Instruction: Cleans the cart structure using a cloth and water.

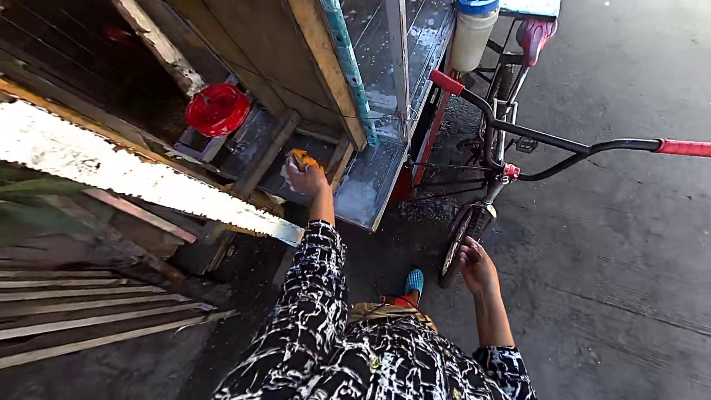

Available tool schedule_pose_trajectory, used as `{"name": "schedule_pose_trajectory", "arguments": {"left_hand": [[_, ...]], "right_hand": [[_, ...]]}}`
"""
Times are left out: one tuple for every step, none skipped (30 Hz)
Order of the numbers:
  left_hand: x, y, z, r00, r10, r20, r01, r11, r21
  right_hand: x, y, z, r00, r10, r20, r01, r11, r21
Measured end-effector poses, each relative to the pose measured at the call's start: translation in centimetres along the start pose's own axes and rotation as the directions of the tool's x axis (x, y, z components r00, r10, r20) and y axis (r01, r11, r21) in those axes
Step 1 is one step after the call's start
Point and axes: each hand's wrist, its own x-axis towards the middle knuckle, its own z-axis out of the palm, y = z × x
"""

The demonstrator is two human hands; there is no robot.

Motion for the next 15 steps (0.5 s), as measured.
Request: {"name": "schedule_pose_trajectory", "arguments": {"left_hand": [[1.7, -0.3, 0.4, 0.998, -0.054, -0.029, 0.058, 0.989, 0.139], [3.2, -0.9, 0.7, 0.992, -0.12, -0.044, 0.128, 0.954, 0.271], [4.4, -1.7, 1.0, 0.982, -0.184, -0.038, 0.185, 0.907, 0.378], [5.4, -2.8, 1.2, 0.971, -0.239, 0.0, 0.21, 0.855, 0.474], [6.3, -4.0, 1.6, 0.958, -0.282, 0.055, 0.205, 0.804, 0.558], [7.2, -4.9, 2.1, 0.948, -0.305, 0.085, 0.188, 0.759, 0.624], [7.9, -5.4, 2.8, 0.946, -0.308, 0.097, 0.166, 0.722, 0.672], [8.5, -5.7, 3.4, 0.954, -0.282, 0.106, 0.126, 0.693, 0.71], [8.8, -5.9, 4.1, 0.971, -0.214, 0.106, 0.071, 0.683, 0.727], [8.9, -5.8, 4.8, 0.99, -0.102, 0.095, 0.002, 0.691, 0.723], [8.5, -5.0, 5.4, 0.997, 0.019, 0.069, -0.062, 0.713, 0.699], [7.4, -2.1, 5.5, 0.997, 0.036, 0.066, -0.072, 0.726, 0.684], [6.9, 4.9, 3.6, 0.898, -0.325, 0.297, 0.005, 0.682, 0.731], [6.0, 8.6, 3.5, 0.871, -0.386, 0.305, 0.076, 0.717, 0.693], [5.1, 10.6, 4.0, 0.896, -0.356, 0.266, 0.108, 0.755, 0.647]], "right_hand": [[0.5, -0.5, 0.0, 1.0, -0.006, -0.021, 0.006, 1.0, -0.004], [1.0, -0.9, 0.0, 0.999, -0.012, -0.044, 0.012, 1.0, 0.0], [1.5, -1.3, 0.1, 0.998, -0.016, -0.062, 0.017, 1.0, 0.006], [2.0, -1.6, 0.2, 0.997, -0.017, -0.074, 0.018, 1.0, 0.013], [2.6, -1.9, 0.3, 0.996, -0.015, -0.083, 0.017, 1.0, 0.022], [3.3, -2.2, 0.4, 0.996, -0.01, -0.09, 0.013, 0.999, 0.029], [3.9, -2.3, 0.6, 0.995, -0.005, -0.099, 0.009, 0.999, 0.035], [4.4, -2.5, 0.8, 0.994, 0.001, -0.109, 0.004, 0.999, 0.042], [4.8, -2.6, 1.0, 0.993, 0.006, -0.121, 0.0, 0.999, 0.05], [5.3, -2.7, 1.3, 0.991, 0.011, -0.134, -0.004, 0.999, 0.054], [5.7, -2.8, 1.4, 0.989, 0.014, -0.146, -0.006, 0.998, 0.056], [6.1, -2.8, 1.6, 0.987, 0.015, -0.157, -0.007, 0.999, 0.053], [6.4, -2.8, 1.6, 0.986, 0.017, -0.165, -0.01, 0.999, 0.043], [6.7, -2.7, 1.7, 0.985, 0.023, -0.172, -0.017, 0.999, 0.037], [7.0, -2.7, 1.7, 0.984, 0.031, -0.177, -0.026, 0.999, 0.03]]}}
